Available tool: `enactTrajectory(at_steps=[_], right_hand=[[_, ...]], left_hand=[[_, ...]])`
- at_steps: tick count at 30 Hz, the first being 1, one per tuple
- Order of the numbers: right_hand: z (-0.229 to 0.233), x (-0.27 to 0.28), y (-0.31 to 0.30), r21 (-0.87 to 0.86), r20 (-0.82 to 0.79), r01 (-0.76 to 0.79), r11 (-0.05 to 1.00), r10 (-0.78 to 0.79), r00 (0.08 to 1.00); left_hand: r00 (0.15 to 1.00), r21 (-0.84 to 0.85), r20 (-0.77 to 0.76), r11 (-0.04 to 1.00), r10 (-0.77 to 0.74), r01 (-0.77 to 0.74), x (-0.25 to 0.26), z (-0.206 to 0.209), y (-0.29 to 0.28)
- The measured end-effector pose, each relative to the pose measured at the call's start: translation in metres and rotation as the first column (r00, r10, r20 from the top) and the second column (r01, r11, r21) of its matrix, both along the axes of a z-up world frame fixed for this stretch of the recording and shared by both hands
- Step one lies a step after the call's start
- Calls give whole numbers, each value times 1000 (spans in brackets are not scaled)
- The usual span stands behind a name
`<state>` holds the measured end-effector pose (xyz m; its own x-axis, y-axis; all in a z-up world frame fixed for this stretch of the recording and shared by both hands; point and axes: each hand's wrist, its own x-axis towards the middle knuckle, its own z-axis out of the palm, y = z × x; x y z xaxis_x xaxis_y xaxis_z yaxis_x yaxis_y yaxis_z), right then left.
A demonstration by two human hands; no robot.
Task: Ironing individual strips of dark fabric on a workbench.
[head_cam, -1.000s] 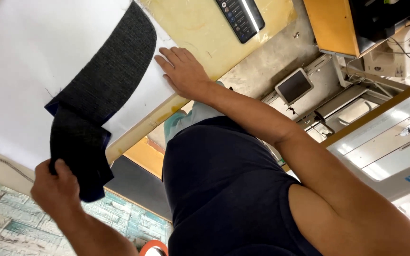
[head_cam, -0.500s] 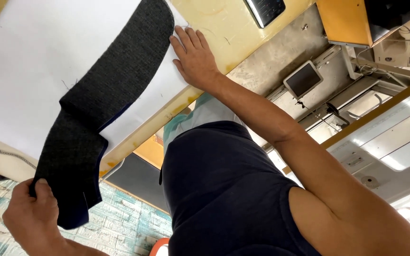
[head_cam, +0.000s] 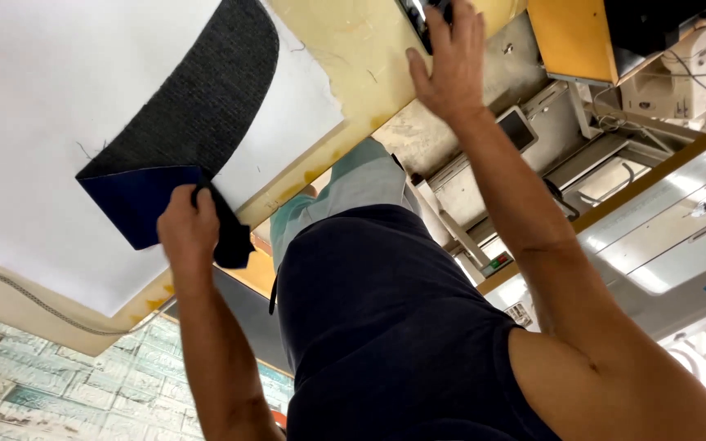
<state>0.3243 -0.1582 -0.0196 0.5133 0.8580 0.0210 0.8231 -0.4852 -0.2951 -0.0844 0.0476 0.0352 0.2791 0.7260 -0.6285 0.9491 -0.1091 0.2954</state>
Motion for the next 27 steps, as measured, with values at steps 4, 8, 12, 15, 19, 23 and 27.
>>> enactTrajectory(at_steps=[4, 8, 12, 15, 19, 23, 27], right_hand=[[23, 41, 9, -59, 127, -164, 985, 171, 977], [27, 53, 17, -165, 124, -247, 955, 269, 955], [20, 60, 19, -138, 33, -258, 956, 264, 964], [15, 63, 18, -121, -8, -270, 955, 271, 963], [17, 65, 15, -146, -104, -218, 965, 204, 973], [25, 76, -5, -67, -60, -167, 984, 163, 985], [21, 80, -32, -8, -32, -106, 994, 106, 994]], left_hand=[[990, 25, 50, 990, 135, -137, 9, -45, -19], [987, -8, -8, 987, 162, -162, 19, -34, -20], [994, 32, -25, 993, 110, -110, 19, -39, -20], [993, 32, -49, 994, 110, -109, 23, -37, -21], [985, -11, -90, 989, 144, -146, 27, -32, -19], [988, 6, -68, 991, 135, -135, 29, -28, -18], [983, -22, -99, 987, 157, -160, 34, -22, -18]])
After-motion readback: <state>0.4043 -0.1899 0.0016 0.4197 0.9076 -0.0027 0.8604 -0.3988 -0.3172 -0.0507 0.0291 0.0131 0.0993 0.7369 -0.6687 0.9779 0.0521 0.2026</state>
